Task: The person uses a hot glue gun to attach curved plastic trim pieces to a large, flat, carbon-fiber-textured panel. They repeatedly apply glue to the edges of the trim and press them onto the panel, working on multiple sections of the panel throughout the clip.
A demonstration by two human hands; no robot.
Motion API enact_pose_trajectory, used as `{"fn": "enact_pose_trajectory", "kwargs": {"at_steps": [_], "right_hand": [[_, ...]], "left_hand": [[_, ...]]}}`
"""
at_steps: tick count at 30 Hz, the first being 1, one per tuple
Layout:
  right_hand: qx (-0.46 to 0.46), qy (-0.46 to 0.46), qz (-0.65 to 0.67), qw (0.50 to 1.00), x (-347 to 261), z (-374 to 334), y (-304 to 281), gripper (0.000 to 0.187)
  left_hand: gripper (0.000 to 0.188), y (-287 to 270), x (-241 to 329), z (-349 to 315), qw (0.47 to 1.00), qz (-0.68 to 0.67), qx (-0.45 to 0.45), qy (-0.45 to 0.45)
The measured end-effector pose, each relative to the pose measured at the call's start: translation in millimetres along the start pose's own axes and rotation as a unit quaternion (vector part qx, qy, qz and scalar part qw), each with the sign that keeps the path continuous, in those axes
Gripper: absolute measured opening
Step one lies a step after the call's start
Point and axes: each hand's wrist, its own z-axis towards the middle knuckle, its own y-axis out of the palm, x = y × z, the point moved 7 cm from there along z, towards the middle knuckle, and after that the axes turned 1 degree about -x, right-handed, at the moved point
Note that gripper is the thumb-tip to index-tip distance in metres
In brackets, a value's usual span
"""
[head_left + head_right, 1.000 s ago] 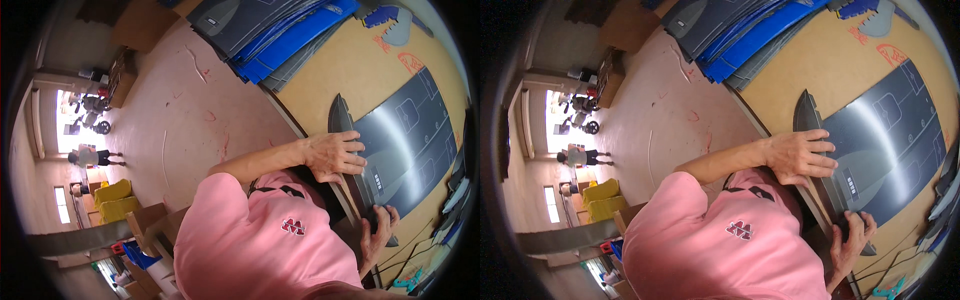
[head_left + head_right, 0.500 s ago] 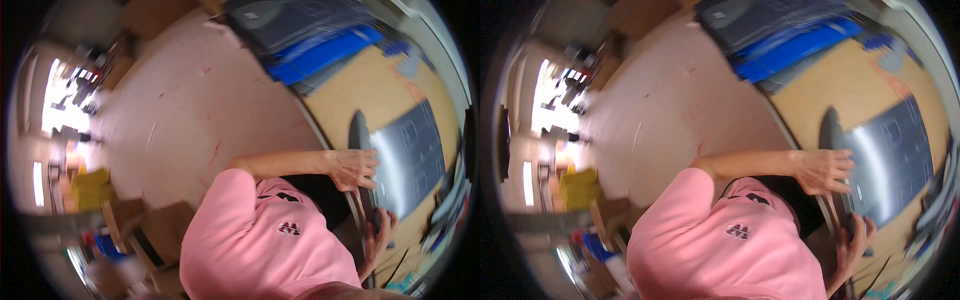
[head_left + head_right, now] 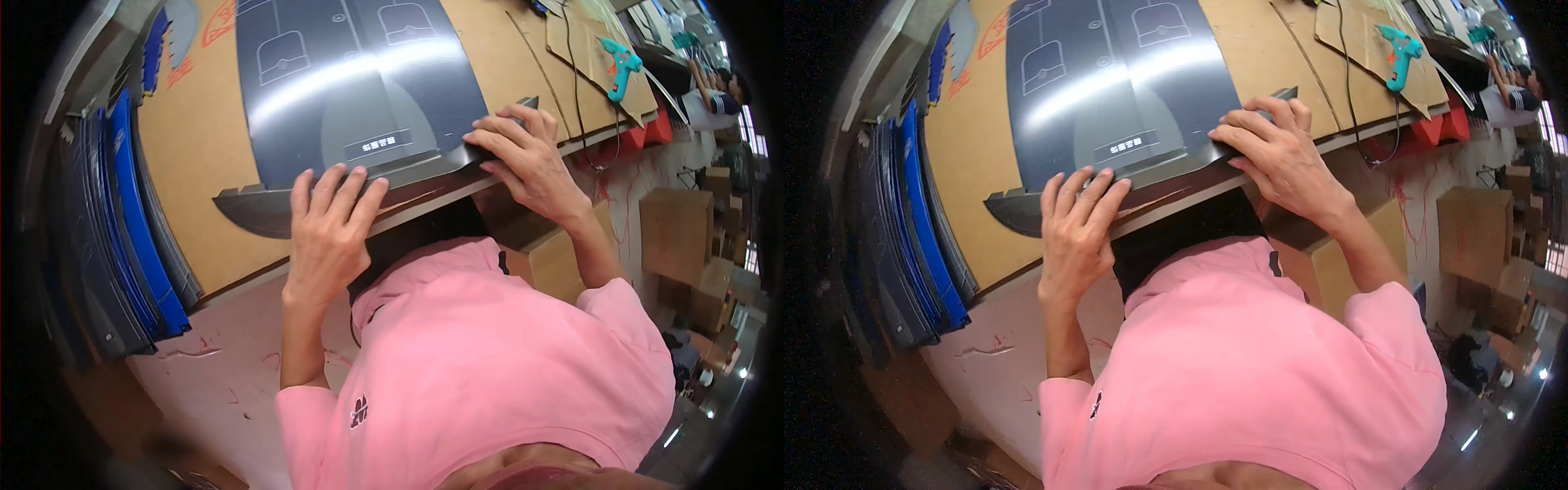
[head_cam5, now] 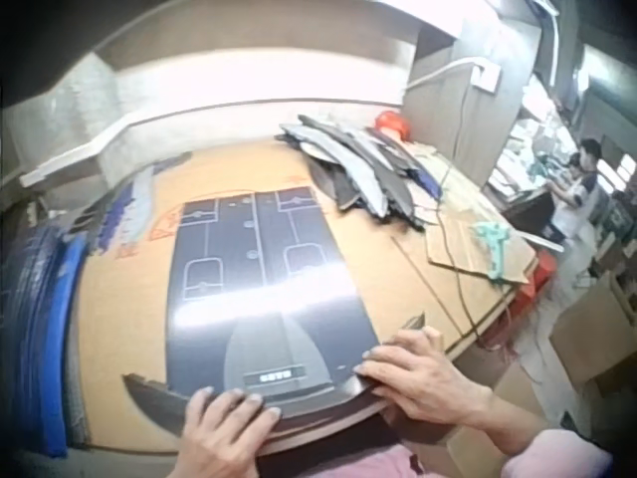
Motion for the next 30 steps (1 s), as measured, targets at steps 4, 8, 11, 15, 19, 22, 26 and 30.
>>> {"fn": "enact_pose_trajectory", "kwargs": {"at_steps": [4,8,11,15,19,22,26,30], "right_hand": [[-0.019,-0.044,0.007,0.999,3,4,4,0.032],[-0.042,-0.082,0.001,0.996,2,9,6,0.028],[-0.037,-0.112,-0.022,0.993,0,17,3,0.032],[-0.017,-0.102,-0.001,0.995,5,28,3,0.038],[-0.021,0.030,0.070,0.997,17,22,11,0.041],[-0.017,0.189,0.214,0.958,22,14,18,0.054],[0.044,0.223,0.234,0.945,27,9,29,0.055],[0.035,0.246,0.126,0.960,19,28,32,0.048]], "left_hand": [[0.043,-5,-6,-1,0.999,-0.011,-0.039,-0.020],[0.041,-7,-8,2,0.999,-0.027,-0.037,-0.021],[0.038,-6,-7,2,0.999,-0.014,-0.021,-0.024],[0.033,-4,-6,7,1.000,-0.003,0.001,-0.022],[0.031,-5,-4,9,0.999,0.018,0.014,-0.028],[0.031,-6,-1,10,0.998,0.044,0.012,-0.036],[0.025,-1,-1,6,0.997,0.070,0.028,-0.033],[0.019,-2,-1,9,0.996,0.084,0.027,-0.028]]}}
